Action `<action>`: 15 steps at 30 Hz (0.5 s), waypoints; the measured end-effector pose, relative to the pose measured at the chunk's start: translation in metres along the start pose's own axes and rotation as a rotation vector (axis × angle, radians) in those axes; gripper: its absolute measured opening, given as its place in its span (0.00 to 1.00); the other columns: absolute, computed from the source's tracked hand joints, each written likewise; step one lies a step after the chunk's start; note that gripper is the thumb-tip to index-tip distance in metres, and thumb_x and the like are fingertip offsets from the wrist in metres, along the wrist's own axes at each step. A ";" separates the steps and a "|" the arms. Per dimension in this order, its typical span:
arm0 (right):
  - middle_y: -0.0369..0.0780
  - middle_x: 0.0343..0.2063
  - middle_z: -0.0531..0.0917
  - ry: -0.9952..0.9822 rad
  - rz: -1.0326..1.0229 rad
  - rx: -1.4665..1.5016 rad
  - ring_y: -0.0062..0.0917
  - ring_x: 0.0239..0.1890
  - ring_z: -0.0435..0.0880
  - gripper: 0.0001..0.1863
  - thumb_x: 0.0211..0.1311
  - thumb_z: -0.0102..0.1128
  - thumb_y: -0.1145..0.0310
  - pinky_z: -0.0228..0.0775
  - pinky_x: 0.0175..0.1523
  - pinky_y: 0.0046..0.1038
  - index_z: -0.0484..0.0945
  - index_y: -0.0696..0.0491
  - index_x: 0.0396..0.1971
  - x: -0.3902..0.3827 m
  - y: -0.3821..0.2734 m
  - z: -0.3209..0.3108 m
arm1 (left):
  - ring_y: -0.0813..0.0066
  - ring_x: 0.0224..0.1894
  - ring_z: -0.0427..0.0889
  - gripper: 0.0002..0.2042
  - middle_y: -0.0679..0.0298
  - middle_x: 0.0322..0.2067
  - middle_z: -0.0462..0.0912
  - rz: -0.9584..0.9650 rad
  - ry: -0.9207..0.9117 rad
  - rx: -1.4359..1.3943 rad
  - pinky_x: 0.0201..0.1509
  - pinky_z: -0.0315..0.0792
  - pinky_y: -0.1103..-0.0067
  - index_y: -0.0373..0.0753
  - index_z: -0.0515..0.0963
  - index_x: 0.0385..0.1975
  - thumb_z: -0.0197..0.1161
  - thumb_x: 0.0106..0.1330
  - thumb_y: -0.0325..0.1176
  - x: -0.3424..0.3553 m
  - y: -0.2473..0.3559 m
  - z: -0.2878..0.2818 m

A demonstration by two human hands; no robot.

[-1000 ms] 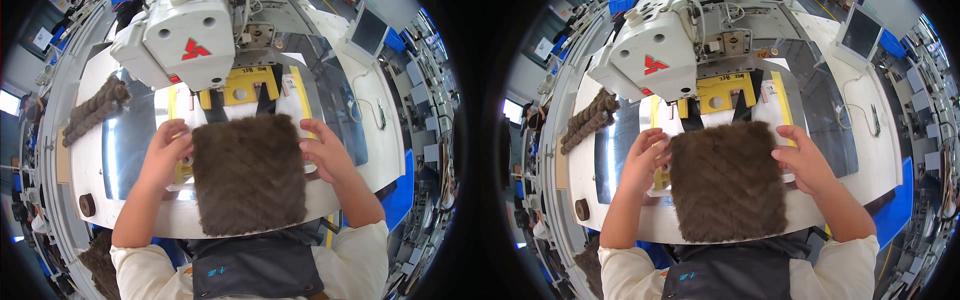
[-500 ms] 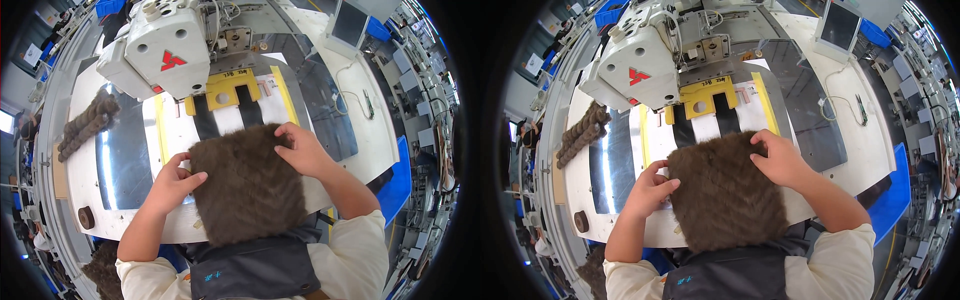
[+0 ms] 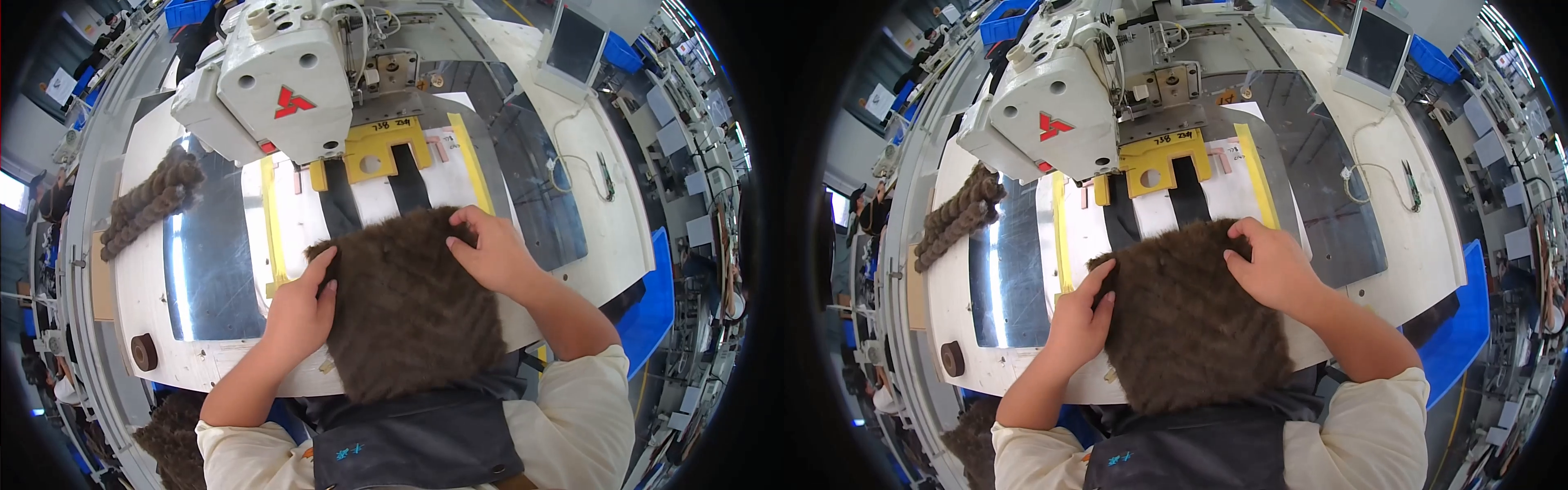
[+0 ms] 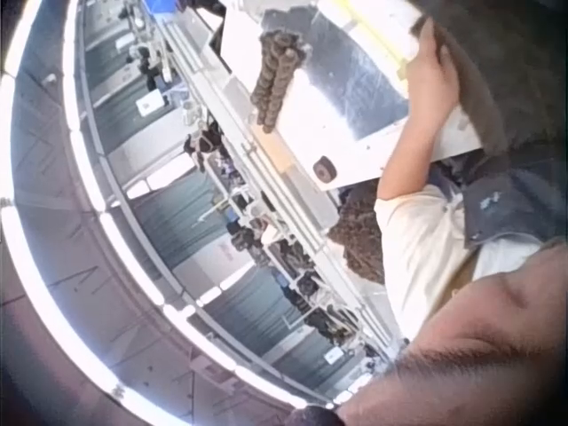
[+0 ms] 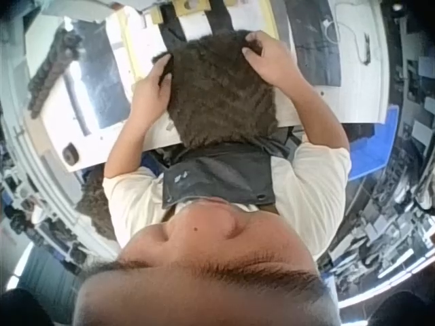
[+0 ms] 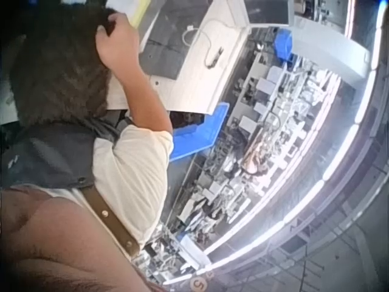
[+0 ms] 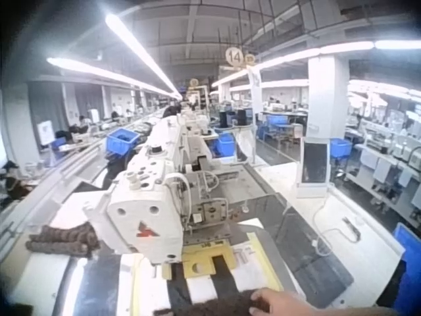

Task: Sewing fur or faux fur components using an industrial sewing machine in a factory setting.

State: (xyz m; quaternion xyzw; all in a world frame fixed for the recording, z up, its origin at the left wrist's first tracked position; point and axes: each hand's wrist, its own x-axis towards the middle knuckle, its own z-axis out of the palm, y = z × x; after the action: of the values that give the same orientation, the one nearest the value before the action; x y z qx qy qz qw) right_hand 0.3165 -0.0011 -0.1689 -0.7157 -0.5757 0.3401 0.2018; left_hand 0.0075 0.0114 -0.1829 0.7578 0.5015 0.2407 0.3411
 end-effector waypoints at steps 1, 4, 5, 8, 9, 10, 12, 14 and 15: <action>0.48 0.28 0.84 -0.009 -0.005 -0.011 0.42 0.34 0.84 0.17 0.65 0.65 0.64 0.75 0.43 0.38 0.79 0.57 0.49 -0.002 -0.003 0.001 | 0.51 0.30 0.84 0.21 0.47 0.27 0.83 0.005 -0.034 0.177 0.37 0.76 0.62 0.38 0.73 0.64 0.60 0.71 0.29 0.001 0.000 0.000; 0.49 0.28 0.85 0.031 -0.071 -0.089 0.47 0.35 0.85 0.16 0.66 0.63 0.64 0.75 0.44 0.42 0.79 0.57 0.49 -0.003 -0.009 0.003 | 0.46 0.28 0.84 0.24 0.45 0.26 0.84 0.031 -0.065 0.406 0.36 0.77 0.58 0.39 0.72 0.67 0.57 0.70 0.27 0.010 -0.002 -0.002; 0.50 0.30 0.86 0.047 -0.091 -0.087 0.49 0.37 0.85 0.16 0.66 0.63 0.65 0.75 0.45 0.43 0.79 0.57 0.49 -0.001 -0.009 0.004 | 0.46 0.26 0.84 0.25 0.47 0.24 0.84 0.043 -0.075 0.461 0.35 0.78 0.56 0.39 0.72 0.68 0.56 0.69 0.27 0.014 -0.003 -0.002; 0.52 0.34 0.87 0.076 -0.127 -0.085 0.52 0.41 0.85 0.16 0.66 0.62 0.66 0.76 0.48 0.46 0.80 0.58 0.51 0.013 -0.006 0.004 | 0.45 0.26 0.84 0.26 0.47 0.24 0.84 0.019 -0.057 0.503 0.34 0.78 0.56 0.38 0.72 0.68 0.56 0.68 0.27 0.037 -0.008 -0.004; 0.53 0.36 0.87 0.088 -0.141 -0.086 0.52 0.43 0.85 0.17 0.66 0.61 0.66 0.76 0.50 0.47 0.80 0.58 0.51 0.019 -0.005 0.004 | 0.45 0.26 0.84 0.26 0.47 0.24 0.84 0.011 -0.060 0.511 0.34 0.78 0.56 0.38 0.72 0.68 0.56 0.68 0.27 0.045 -0.010 -0.005; 0.53 0.36 0.87 0.092 -0.141 -0.087 0.52 0.43 0.85 0.17 0.66 0.61 0.66 0.76 0.50 0.47 0.80 0.58 0.51 0.026 -0.004 0.004 | 0.43 0.29 0.84 0.26 0.45 0.25 0.84 -0.037 -0.066 0.510 0.37 0.78 0.55 0.41 0.71 0.69 0.55 0.69 0.28 0.054 -0.012 -0.006; 0.54 0.38 0.87 0.148 -0.199 -0.132 0.53 0.44 0.85 0.18 0.67 0.61 0.66 0.75 0.52 0.47 0.80 0.59 0.52 0.041 -0.004 0.004 | 0.41 0.32 0.84 0.23 0.43 0.26 0.84 -0.053 -0.030 0.494 0.41 0.78 0.54 0.42 0.73 0.67 0.54 0.71 0.29 0.070 -0.015 -0.006; 0.54 0.38 0.87 0.171 -0.239 -0.128 0.53 0.44 0.85 0.18 0.67 0.61 0.66 0.75 0.52 0.47 0.79 0.60 0.52 0.055 -0.006 0.003 | 0.41 0.32 0.84 0.21 0.44 0.27 0.84 -0.018 0.021 0.472 0.41 0.78 0.55 0.41 0.75 0.65 0.55 0.71 0.30 0.081 -0.018 -0.005; 0.54 0.37 0.87 0.198 -0.232 -0.141 0.53 0.44 0.85 0.18 0.67 0.61 0.66 0.75 0.52 0.47 0.79 0.60 0.52 0.060 -0.008 0.002 | 0.41 0.32 0.84 0.20 0.45 0.27 0.84 0.020 0.071 0.441 0.41 0.78 0.55 0.41 0.77 0.63 0.56 0.72 0.31 0.084 -0.020 -0.005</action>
State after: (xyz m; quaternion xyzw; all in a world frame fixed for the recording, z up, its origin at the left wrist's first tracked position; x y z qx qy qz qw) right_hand 0.3154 0.0580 -0.1800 -0.6868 -0.6542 0.2010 0.2447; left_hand 0.0246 0.0956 -0.1928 0.8100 0.5461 0.1552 0.1465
